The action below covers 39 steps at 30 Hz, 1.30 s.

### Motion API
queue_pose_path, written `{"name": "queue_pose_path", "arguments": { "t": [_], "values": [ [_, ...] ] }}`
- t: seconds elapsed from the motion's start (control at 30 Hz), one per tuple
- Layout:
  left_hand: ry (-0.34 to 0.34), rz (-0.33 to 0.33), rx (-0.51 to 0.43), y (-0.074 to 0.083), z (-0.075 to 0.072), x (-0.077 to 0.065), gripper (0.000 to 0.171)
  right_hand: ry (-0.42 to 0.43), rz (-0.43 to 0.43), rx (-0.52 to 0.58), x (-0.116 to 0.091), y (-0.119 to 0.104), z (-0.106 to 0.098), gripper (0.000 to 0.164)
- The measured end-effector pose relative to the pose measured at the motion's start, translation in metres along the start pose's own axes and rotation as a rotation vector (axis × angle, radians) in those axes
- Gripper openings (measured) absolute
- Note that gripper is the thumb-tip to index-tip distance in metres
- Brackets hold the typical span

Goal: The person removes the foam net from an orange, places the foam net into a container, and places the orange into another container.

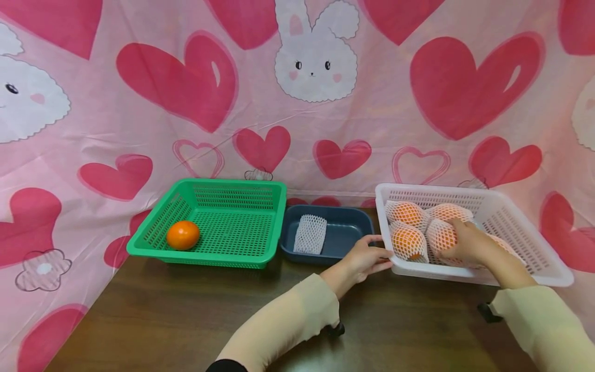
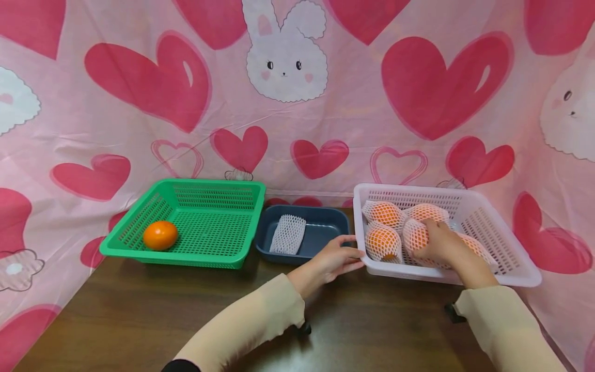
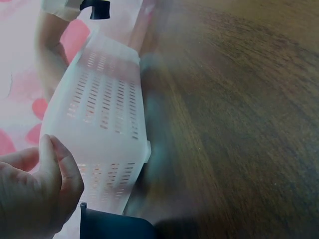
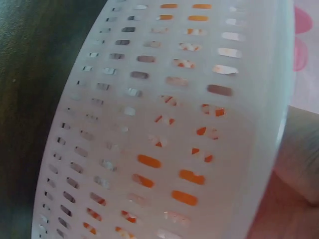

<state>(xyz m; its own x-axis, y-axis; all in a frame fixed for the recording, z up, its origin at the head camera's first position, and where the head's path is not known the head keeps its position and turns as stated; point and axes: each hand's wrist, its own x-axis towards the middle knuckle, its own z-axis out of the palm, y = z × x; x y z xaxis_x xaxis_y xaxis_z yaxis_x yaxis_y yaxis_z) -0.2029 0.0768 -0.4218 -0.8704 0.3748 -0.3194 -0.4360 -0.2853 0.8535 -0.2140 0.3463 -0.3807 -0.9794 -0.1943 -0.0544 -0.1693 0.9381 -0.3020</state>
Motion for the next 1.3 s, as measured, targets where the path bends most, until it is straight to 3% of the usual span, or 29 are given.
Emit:
{"name": "queue_pose_path", "arguments": {
  "t": [0.97, 1.3],
  "values": [
    [-0.010, -0.014, -0.018, 0.006, 0.000, -0.006, 0.047, 0.037, -0.004, 0.032, -0.014, -0.026, -0.020, 0.100],
    [-0.011, -0.004, -0.003, 0.006, -0.001, -0.007, 0.049, 0.165, -0.129, 0.078, -0.018, -0.042, -0.024, 0.095]
  ]
}}
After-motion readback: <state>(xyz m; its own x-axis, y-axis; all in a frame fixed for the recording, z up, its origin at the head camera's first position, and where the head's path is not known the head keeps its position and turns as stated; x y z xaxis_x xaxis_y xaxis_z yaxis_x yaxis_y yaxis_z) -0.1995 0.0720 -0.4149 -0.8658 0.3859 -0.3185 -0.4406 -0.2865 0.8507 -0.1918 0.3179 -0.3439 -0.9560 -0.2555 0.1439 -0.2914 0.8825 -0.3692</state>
